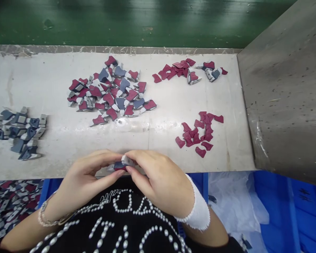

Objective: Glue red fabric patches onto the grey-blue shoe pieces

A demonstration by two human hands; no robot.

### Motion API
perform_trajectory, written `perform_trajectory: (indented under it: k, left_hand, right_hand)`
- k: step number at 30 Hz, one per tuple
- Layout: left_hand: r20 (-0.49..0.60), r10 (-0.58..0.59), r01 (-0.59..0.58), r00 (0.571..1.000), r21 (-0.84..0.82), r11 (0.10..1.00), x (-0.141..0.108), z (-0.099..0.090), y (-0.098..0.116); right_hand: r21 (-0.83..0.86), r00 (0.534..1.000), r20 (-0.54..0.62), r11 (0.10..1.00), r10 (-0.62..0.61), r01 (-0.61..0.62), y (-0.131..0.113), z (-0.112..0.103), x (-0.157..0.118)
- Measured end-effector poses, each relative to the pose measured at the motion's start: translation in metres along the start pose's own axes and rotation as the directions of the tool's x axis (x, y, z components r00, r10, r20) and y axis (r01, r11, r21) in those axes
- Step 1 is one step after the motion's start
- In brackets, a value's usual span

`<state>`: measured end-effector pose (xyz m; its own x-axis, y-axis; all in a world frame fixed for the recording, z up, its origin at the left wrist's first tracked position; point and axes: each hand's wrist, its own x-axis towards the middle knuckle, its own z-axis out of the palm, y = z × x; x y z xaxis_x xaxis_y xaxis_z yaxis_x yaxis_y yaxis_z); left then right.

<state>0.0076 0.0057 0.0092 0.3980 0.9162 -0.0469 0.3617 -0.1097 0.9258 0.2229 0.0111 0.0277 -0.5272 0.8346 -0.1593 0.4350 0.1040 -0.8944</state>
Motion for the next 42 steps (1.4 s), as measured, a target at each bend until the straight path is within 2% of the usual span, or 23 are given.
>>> perform_trajectory:
  k: [13, 21, 34, 42]
  left_hand:
    - [0.010, -0.064, 0.064, 0.998, -0.070, 0.995, 0.002, -0.001, 0.004]
    - [0.086, -0.142, 0.157, 0.986, -0.191, 0.969, 0.003, -0.001, 0.004]
    - [0.074, -0.115, 0.121, 0.991, -0.071, 0.990, 0.002, -0.001, 0.005]
    - [0.034, -0.030, 0.028, 0.999, 0.061, 0.998, 0.001, 0.002, 0.008]
  right_hand:
    - [-0.007, 0.998, 0.054, 0.999, 0.041, -0.041, -0.003, -0.001, 0.000]
    - [-0.004, 0.998, 0.058, 1.000, 0.028, -0.028, -0.002, -0.001, 0.000]
    - [-0.063, 0.996, 0.025, 0.995, 0.081, -0.079, -0.010, 0.004, -0.002]
    - [-0.067, 0.995, 0.004, 0.993, 0.101, -0.101, -0.011, 0.005, -0.005]
